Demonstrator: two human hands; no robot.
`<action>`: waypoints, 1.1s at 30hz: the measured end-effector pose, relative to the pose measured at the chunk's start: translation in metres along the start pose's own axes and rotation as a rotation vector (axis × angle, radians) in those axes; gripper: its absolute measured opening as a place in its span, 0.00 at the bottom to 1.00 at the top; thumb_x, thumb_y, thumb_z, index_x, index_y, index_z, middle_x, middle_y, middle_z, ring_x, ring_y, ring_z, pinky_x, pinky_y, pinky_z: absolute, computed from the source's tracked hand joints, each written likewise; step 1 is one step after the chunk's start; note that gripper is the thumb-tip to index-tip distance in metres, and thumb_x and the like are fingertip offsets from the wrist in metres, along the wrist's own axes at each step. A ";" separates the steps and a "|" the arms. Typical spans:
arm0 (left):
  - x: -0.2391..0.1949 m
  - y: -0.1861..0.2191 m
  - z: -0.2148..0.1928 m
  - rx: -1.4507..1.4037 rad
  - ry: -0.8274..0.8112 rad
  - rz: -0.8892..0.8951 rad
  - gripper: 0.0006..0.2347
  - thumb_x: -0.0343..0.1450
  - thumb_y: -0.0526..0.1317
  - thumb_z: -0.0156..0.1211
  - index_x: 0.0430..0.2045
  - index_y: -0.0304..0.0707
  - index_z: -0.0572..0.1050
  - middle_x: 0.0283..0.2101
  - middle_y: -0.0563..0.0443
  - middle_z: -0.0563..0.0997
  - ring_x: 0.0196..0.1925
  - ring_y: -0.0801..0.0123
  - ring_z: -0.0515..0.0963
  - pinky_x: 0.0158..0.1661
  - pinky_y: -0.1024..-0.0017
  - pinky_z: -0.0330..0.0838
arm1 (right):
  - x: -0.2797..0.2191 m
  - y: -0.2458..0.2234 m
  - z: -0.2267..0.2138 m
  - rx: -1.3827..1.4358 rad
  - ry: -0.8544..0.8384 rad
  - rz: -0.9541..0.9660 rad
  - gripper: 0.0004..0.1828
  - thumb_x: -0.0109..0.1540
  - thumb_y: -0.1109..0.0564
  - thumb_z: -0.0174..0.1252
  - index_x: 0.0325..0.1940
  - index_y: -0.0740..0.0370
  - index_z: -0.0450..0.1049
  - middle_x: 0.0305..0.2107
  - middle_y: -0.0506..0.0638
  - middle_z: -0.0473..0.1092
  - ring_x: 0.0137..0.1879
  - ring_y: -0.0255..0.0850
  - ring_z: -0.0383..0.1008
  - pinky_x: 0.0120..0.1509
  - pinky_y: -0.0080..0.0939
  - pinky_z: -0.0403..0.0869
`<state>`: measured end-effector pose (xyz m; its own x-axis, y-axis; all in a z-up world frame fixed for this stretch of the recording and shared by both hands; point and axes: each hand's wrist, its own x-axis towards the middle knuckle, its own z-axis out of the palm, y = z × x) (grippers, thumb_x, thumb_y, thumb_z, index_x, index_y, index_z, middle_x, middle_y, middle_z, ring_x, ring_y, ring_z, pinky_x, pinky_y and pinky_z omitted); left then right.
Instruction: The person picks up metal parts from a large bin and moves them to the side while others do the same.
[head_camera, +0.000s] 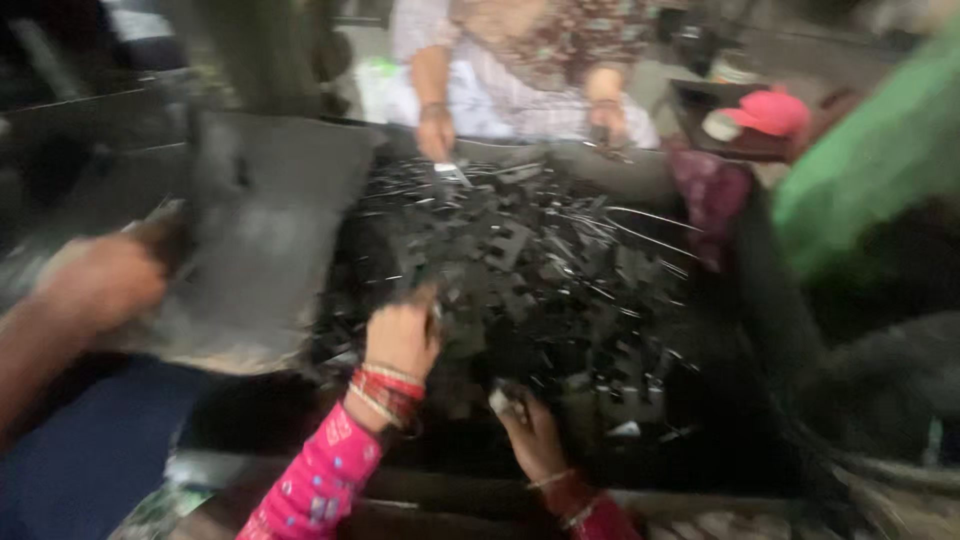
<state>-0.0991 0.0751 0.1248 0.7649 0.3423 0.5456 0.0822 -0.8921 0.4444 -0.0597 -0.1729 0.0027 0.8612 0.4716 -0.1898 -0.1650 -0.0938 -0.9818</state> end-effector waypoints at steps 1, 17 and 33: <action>0.009 -0.013 -0.014 0.119 0.036 -0.009 0.10 0.67 0.36 0.59 0.41 0.44 0.76 0.31 0.41 0.81 0.31 0.46 0.82 0.33 0.52 0.76 | -0.010 -0.006 0.003 -0.057 -0.057 0.010 0.29 0.64 0.45 0.59 0.65 0.63 0.72 0.53 0.52 0.76 0.56 0.38 0.77 0.59 0.40 0.74; 0.020 -0.108 -0.065 0.539 0.215 -0.157 0.26 0.78 0.55 0.60 0.65 0.35 0.68 0.70 0.35 0.71 0.75 0.45 0.68 0.65 0.37 0.55 | -0.052 -0.056 0.029 -0.600 -0.306 -0.481 0.24 0.66 0.43 0.60 0.55 0.65 0.76 0.42 0.61 0.78 0.48 0.56 0.80 0.51 0.50 0.76; 0.020 -0.031 -0.046 0.139 -0.023 -0.044 0.19 0.72 0.46 0.63 0.57 0.42 0.77 0.64 0.40 0.78 0.60 0.48 0.79 0.59 0.50 0.71 | -0.055 -0.050 0.025 -0.726 -0.356 -0.363 0.28 0.66 0.40 0.58 0.59 0.65 0.73 0.39 0.62 0.76 0.46 0.58 0.78 0.52 0.54 0.75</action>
<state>-0.1157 0.1232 0.1543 0.7730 0.3766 0.5105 0.2023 -0.9090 0.3643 -0.1106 -0.1725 0.0617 0.5803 0.8140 0.0251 0.5394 -0.3612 -0.7606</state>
